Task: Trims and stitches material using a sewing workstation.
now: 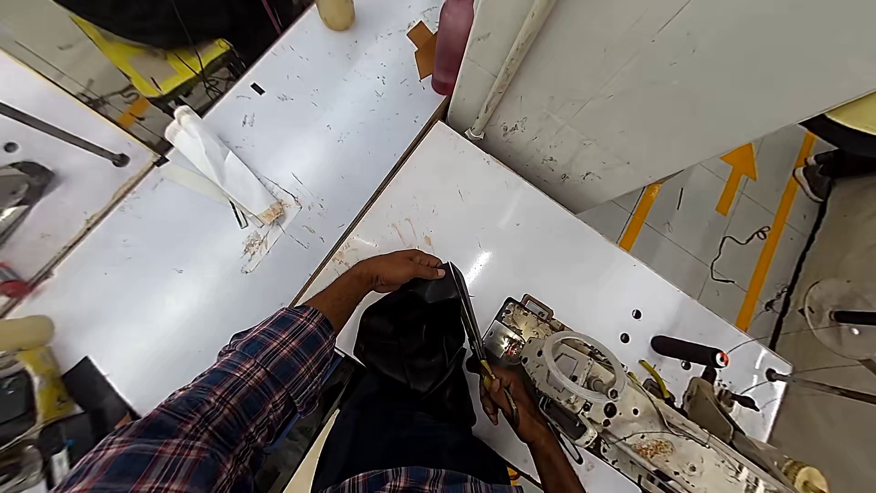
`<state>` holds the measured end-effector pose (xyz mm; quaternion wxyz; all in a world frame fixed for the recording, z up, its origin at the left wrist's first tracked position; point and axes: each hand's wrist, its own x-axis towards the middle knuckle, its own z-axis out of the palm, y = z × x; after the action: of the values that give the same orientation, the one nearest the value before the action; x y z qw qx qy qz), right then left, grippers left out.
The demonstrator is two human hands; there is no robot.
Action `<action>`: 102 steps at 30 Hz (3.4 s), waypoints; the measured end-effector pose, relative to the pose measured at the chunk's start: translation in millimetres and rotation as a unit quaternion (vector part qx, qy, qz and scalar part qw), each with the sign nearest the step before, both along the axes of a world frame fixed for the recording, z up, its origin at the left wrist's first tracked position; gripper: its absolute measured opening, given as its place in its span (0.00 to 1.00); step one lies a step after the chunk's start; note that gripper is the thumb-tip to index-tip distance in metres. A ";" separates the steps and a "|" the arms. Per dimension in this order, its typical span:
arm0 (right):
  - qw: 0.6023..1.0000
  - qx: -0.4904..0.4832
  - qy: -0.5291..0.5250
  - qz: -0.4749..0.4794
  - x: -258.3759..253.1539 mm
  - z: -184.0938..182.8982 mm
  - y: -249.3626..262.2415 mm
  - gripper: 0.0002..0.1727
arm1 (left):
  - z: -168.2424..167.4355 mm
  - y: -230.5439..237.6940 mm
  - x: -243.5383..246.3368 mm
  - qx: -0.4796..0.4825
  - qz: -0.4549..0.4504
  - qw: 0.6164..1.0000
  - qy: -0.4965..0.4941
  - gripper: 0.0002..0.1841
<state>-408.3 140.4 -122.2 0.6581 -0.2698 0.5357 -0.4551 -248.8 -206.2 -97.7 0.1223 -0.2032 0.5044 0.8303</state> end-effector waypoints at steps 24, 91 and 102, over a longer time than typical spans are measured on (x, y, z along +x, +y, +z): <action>1.000 0.013 0.022 0.003 0.5 1.6 -2.4 0.30 | 1.8 3.1 -1.1 -0.011 -0.026 1.000 0.004 0.14; 0.747 0.151 0.647 -0.036 52.8 12.7 122.0 0.21 | -27.2 109.4 -33.2 -0.478 -0.308 0.821 -0.056 0.19; 0.936 0.134 0.326 -0.020 59.1 19.2 -41.9 0.32 | -16.8 96.3 6.3 -0.173 -0.162 0.970 -0.047 0.07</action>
<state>-349.2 98.5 -103.0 0.4679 -0.3013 0.7825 -0.2792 -242.5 -109.9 -114.5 0.2414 -0.1753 0.6605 0.6890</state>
